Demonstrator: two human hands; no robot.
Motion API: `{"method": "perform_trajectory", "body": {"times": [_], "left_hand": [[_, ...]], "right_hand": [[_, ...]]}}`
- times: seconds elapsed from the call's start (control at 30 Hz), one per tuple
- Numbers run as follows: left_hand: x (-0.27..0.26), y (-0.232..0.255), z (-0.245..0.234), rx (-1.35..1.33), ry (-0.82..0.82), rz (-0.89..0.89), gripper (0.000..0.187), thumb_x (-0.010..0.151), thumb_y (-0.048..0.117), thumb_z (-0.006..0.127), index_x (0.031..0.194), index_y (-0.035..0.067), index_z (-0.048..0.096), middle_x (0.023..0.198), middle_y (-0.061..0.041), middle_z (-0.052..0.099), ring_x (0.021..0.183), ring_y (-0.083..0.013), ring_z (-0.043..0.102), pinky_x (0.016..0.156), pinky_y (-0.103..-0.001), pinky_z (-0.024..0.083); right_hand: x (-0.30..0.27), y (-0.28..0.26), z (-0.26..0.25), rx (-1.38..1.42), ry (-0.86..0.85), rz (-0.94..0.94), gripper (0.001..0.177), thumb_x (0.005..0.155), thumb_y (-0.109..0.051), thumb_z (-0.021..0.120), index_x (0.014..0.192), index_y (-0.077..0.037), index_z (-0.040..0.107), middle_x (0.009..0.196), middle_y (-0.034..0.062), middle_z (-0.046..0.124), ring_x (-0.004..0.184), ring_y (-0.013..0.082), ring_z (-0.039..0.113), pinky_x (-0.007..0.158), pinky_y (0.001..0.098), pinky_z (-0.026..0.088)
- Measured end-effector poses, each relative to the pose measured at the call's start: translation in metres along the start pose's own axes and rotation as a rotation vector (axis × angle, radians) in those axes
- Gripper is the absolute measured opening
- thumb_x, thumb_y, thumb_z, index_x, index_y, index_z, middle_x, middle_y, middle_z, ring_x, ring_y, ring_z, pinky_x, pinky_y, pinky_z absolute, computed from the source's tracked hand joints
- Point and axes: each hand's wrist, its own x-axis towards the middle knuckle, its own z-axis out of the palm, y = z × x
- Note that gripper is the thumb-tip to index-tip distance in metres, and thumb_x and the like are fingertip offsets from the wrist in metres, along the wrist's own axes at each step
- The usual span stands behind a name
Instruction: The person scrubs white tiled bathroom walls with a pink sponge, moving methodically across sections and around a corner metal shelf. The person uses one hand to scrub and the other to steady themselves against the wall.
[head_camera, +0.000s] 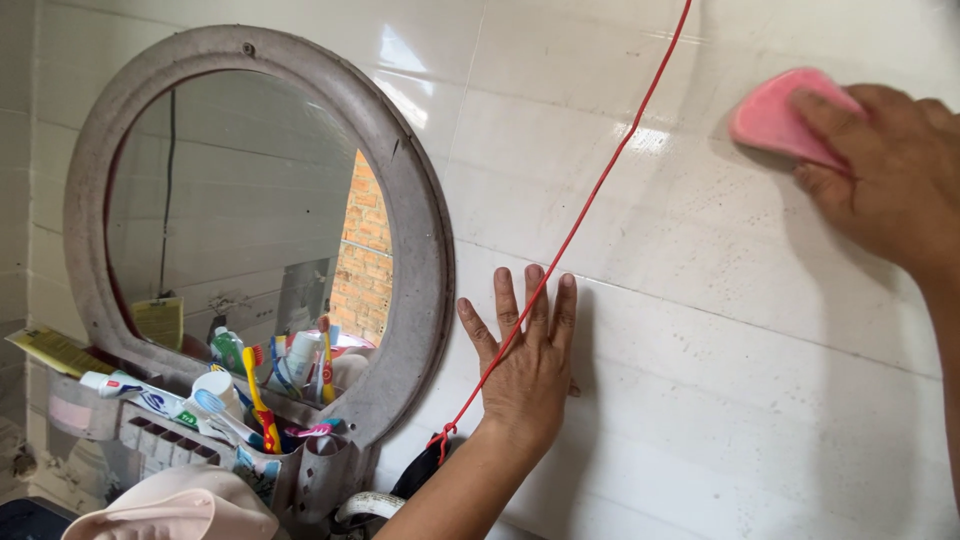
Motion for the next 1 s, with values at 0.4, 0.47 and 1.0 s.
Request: {"method": "perform_trajectory", "body": {"times": [0.4, 0.47, 1.0], "left_hand": [[0.004, -0.003, -0.007, 0.041, -0.023, 0.002, 0.166, 0.044, 0.094, 0.084, 0.184, 0.028, 0.022, 0.189, -0.020, 0.027, 0.172, -0.0602, 0.017, 0.124, -0.097, 0.018], [0.005, -0.003, -0.007, 0.064, -0.025, 0.000, 0.167, 0.044, 0.096, 0.083, 0.184, 0.028, 0.022, 0.189, -0.021, 0.026, 0.173, -0.0605, 0.016, 0.124, -0.096, 0.019], [0.004, -0.002, -0.010, 0.117, -0.027, 0.007, 0.167, 0.045, 0.098, 0.081, 0.184, 0.029, 0.019, 0.189, -0.022, 0.026, 0.173, -0.0595, 0.017, 0.124, -0.095, 0.021]], "right_hand": [[-0.050, 0.074, -0.026, 0.086, 0.103, -0.039, 0.093, 0.101, -0.010, 0.083, 0.184, 0.020, 0.057, 0.168, 0.0478, 0.067, 0.147, 0.0654, 0.061, 0.126, 0.0669, 0.043], [-0.059, 0.079, -0.026, 0.109, 0.090, -0.009, 0.093, 0.101, -0.008, 0.082, 0.185, 0.019, 0.054, 0.170, 0.0483, 0.064, 0.149, 0.0656, 0.057, 0.126, 0.0677, 0.041], [-0.095, 0.134, 0.036, -0.250, 0.174, -0.105, 0.091, 0.111, -0.039, 0.082, 0.199, -0.025, 0.065, 0.155, 0.0263, 0.081, 0.118, 0.0444, 0.079, 0.112, 0.0513, 0.065]]}}
